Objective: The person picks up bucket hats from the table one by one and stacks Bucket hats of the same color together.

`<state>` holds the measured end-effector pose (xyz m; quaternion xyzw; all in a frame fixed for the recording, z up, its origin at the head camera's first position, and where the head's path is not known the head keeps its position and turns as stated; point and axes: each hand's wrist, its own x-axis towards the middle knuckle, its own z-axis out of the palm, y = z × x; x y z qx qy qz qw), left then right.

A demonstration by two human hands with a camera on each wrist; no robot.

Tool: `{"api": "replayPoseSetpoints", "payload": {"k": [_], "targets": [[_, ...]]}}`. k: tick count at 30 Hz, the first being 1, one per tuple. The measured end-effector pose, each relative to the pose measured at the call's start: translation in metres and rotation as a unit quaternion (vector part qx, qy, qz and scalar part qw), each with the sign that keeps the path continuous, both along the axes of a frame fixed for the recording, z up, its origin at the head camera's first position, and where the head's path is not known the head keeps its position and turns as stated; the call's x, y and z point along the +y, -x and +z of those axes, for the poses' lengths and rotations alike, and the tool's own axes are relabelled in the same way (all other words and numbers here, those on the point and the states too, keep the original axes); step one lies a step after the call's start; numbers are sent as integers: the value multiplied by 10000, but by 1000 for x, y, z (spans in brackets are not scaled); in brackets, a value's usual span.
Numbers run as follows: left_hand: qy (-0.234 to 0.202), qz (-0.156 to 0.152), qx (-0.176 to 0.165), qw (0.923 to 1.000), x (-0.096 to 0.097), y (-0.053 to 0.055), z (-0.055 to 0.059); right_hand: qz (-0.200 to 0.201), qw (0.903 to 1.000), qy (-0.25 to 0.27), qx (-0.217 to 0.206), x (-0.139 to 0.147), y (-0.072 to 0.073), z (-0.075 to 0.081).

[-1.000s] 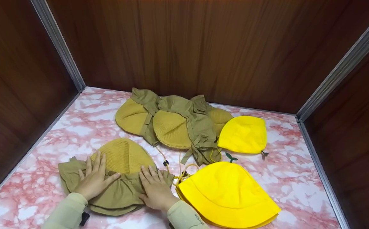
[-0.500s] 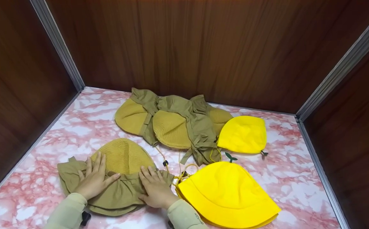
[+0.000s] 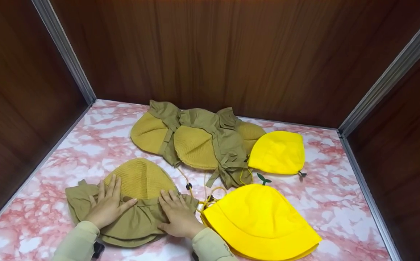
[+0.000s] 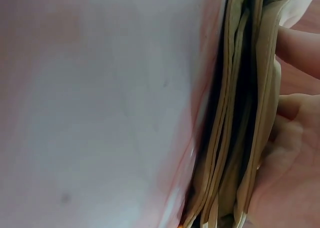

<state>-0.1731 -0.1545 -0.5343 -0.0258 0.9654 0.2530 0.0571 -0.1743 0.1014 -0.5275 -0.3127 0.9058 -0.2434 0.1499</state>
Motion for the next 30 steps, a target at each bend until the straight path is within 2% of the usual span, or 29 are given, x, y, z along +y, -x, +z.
{"api": "replayPoseSetpoints", "payload": {"k": [4, 8, 12, 15, 17, 18, 19, 20, 21, 22, 24, 27, 30], "targets": [[-17, -2, 14, 10000, 0, 1, 0, -67, 10000, 56, -9, -1, -1, 5], [-4, 17, 12, 10000, 0, 1, 0, -104, 9997, 169, -109, -1, 0, 18], [-18, 30, 18, 10000, 0, 1, -1, -306, 9950, 839, -447, 4, 8, 35], [-37, 31, 38, 10000, 0, 1, -1, -769, 9827, 1516, -730, 10, 19, 45], [-42, 28, 47, 10000, 0, 0, -2, -1101, 9671, 2047, -1030, 16, 27, 49], [-46, 28, 50, 10000, 0, 0, -2, -1270, 9562, 2349, -1201, 20, 31, 51], [-45, 30, 53, 10000, 0, 1, -2, -1472, 9409, 2685, -1447, 22, 34, 52], [-45, 31, 61, 10000, 0, 1, -2, -1654, 9211, 3072, -1730, 25, 38, 53], [-53, 34, 65, 10000, 0, 1, -1, -1859, 8944, 3522, -2037, 27, 41, 53], [-50, 32, 69, 10000, 0, 1, -1, -2071, 8633, 3965, -2340, 29, 45, 54], [-56, 39, 72, 10000, 0, 1, -1, -2552, 7944, 4715, -2854, 33, 51, 53], [-85, 48, 65, 9999, 0, 1, -1, -3170, 6778, 5627, -3514, 40, 63, 48], [-96, 67, 57, 9999, 0, 0, -2, -3479, 5780, 6174, -4046, 49, 72, 41]]}}
